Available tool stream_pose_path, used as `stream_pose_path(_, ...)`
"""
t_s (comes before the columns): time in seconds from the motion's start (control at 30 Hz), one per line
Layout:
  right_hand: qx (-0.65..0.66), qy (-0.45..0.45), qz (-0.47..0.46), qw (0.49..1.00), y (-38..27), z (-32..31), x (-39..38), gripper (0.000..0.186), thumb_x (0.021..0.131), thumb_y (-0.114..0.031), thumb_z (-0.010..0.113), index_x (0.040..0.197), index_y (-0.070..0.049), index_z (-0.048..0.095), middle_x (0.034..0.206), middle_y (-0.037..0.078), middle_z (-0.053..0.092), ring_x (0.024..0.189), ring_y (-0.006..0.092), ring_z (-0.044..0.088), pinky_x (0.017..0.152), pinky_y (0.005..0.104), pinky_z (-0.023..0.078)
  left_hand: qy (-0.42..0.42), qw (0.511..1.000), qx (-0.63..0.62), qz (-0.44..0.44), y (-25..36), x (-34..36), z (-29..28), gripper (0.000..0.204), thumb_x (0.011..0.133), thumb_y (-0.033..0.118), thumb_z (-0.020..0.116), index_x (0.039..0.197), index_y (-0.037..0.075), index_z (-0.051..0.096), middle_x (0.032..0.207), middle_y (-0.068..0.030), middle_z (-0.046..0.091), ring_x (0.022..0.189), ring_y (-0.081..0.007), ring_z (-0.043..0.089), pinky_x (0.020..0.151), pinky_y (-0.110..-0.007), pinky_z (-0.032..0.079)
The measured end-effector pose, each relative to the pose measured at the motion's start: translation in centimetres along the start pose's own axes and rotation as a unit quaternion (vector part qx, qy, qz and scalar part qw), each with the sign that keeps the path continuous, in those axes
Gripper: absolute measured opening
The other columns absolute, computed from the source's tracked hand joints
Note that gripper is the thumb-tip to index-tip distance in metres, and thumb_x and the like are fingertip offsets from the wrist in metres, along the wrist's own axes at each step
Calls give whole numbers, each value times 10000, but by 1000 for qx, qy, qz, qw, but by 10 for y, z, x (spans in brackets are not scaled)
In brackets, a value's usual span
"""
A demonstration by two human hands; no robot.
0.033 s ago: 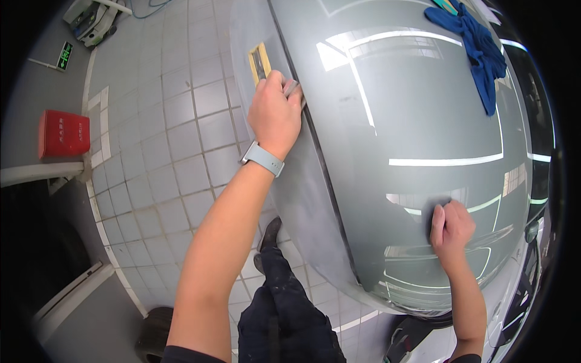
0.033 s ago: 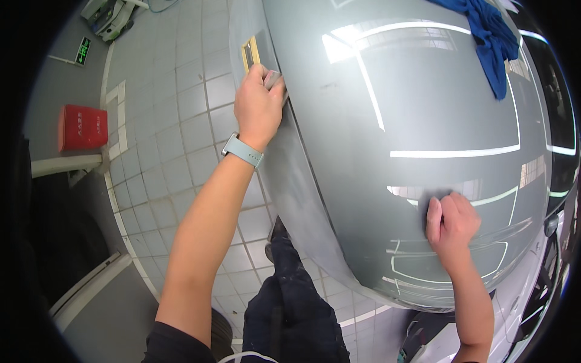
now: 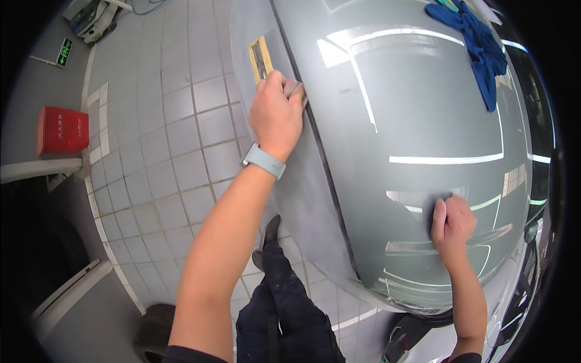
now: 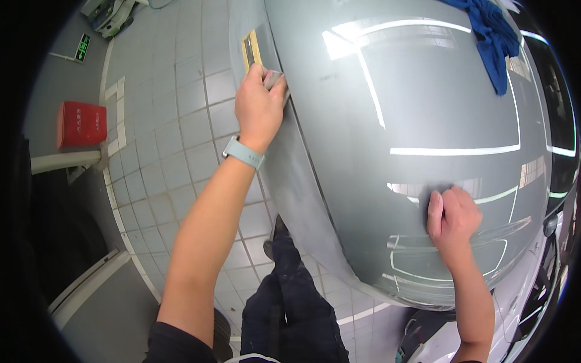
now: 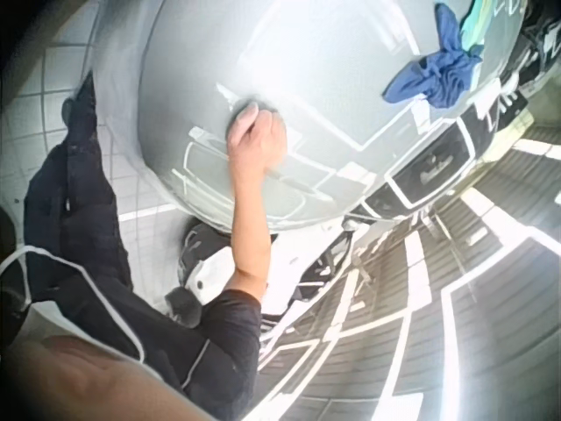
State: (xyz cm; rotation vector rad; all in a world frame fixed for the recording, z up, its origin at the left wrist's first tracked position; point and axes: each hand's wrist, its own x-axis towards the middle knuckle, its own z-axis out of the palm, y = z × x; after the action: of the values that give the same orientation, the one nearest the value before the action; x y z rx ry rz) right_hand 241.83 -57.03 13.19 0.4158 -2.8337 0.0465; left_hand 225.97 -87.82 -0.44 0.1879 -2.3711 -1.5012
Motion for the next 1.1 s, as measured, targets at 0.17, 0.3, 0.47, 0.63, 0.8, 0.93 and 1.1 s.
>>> stream_pose_path(0.17,-13,13,-14,1000,2,4,-1,369,947,-90,687,675,-52,441,624,99,406,537,275,427,483,416,323,-108,992,-20,-63,5,-172,-13,300,939,168,747,877,18,495,843,-184,515,737,-420,527,655,-492,426)
stream_pose_path(0.3,-17,26,-31,999,3,7,-3,381,969,-100,686,682,-44,442,622,96,402,532,264,406,484,406,321,-117,989,-32,-90,27,-202,-23,306,942,203,756,875,26,515,848,-172,537,759,-407,567,663,-482,457)
stream_pose_path(0.47,-1,37,-19,999,4,11,-3,385,993,-102,681,688,-33,456,614,89,400,529,252,379,484,387,318,-1,999,-36,-21,-2,-102,6,330,954,212,744,898,17,483,833,-166,545,777,-397,573,688,-501,460)
stream_pose_path(0.63,1,51,-38,998,5,11,-1,390,991,-119,687,686,-39,457,608,85,401,523,244,386,483,383,322,-48,997,-22,-61,24,-212,-11,315,962,242,764,885,62,517,861,-147,537,723,-382,592,642,-500,470)
stream_pose_path(0.8,-17,55,-35,998,5,13,-2,394,999,-143,683,691,-40,459,614,92,400,529,250,384,489,382,327,-83,995,8,-49,25,-212,-11,303,957,252,767,898,57,543,860,-151,592,733,-389,629,639,-508,485)
stream_pose_path(0.93,-17,51,-8,998,4,15,-4,397,1009,-154,679,696,-40,464,621,96,406,534,254,391,495,385,333,22,998,-36,-48,-7,-134,14,278,952,223,757,930,42,548,888,-165,615,845,-407,635,722,-528,482)
stream_pose_path(1.1,-30,62,-28,997,5,15,-4,400,1018,-192,674,691,-54,489,617,78,425,531,241,417,494,380,341,3,999,-5,-42,24,-230,-3,308,948,229,777,886,59,527,845,-138,565,684,-394,576,596,-497,450)
